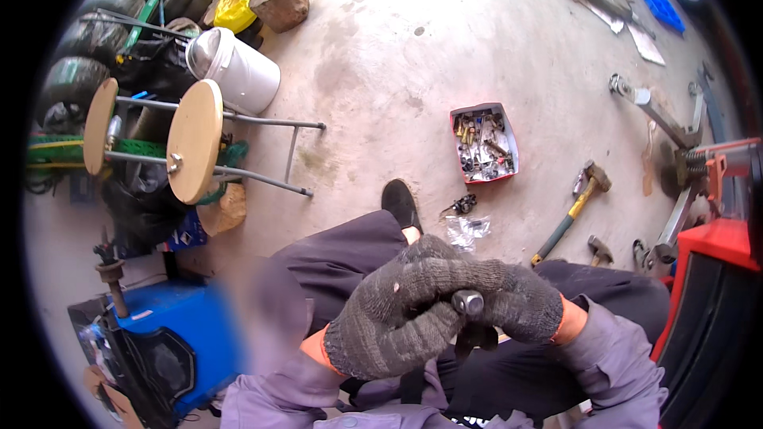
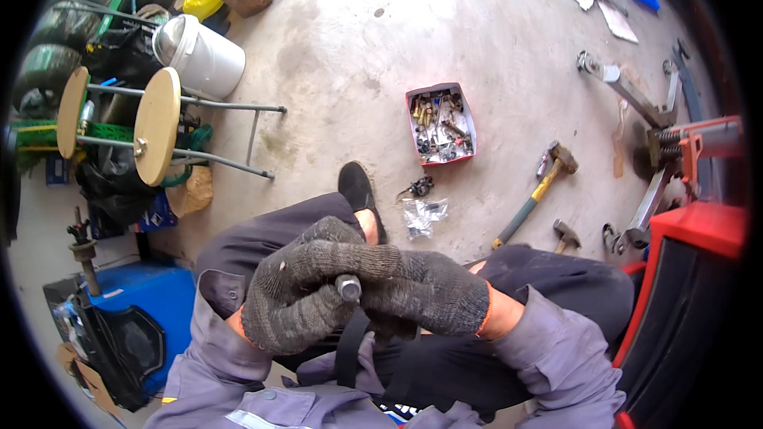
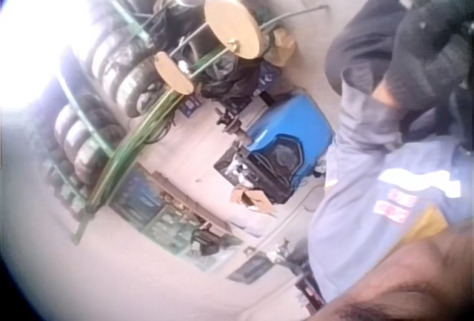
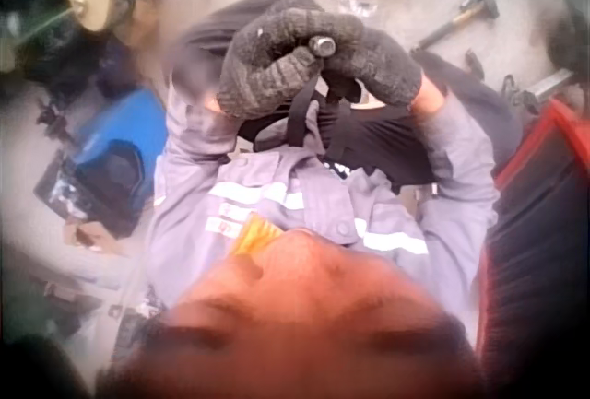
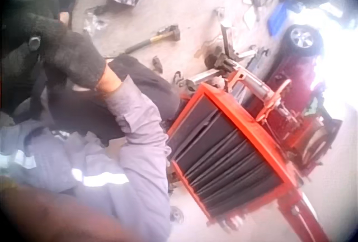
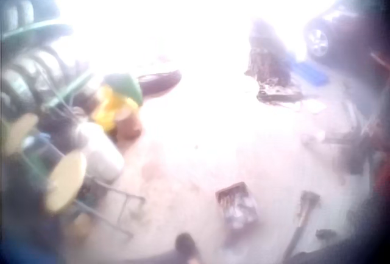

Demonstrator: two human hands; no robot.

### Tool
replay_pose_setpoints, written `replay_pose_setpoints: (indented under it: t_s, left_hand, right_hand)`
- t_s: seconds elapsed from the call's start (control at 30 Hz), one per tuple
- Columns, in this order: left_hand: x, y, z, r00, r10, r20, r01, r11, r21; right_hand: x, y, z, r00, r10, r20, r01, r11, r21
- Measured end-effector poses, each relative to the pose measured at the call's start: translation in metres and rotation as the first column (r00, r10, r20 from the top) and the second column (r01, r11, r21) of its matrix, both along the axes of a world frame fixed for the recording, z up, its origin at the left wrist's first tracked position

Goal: The person sits on the floor in a garage and assembles small mechanical parts, including a cylindrical component and a metal clip, using their gloved hands. They retrieve parts from a red box and a blue tray, then fit them together.

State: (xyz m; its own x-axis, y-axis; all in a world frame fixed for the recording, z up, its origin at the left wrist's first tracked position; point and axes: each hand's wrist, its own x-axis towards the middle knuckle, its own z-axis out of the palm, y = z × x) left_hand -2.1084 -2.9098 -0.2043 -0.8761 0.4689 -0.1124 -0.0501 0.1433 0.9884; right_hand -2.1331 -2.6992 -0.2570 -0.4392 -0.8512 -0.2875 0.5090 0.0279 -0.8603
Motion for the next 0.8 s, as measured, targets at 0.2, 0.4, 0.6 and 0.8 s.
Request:
replay_pose_setpoints:
  t_s: [0.2,0.4,0.6,0.8]
  left_hand:
    - [0.017,-0.003,-0.002,0.987,0.08,0.138,-0.096,0.989,0.114]
    - [0.017,-0.012,-0.013,0.991,-0.074,-0.111,0.084,0.993,0.089]
    - [0.009,-0.018,-0.005,0.993,-0.039,-0.114,0.05,0.994,0.095]
    - [0.014,-0.018,-0.004,0.92,0.06,0.387,-0.164,0.957,0.241]
  right_hand:
    - [-0.006,0.003,-0.003,0.992,0.085,-0.089,-0.086,0.996,0.0]
    - [-0.012,0.003,0.0,0.954,0.134,-0.268,-0.116,0.99,0.081]
    - [-0.004,-0.004,0.019,0.977,0.002,-0.215,0.04,0.982,0.186]
    - [-0.004,-0.013,0.026,0.652,-0.146,-0.744,0.308,0.947,0.085]
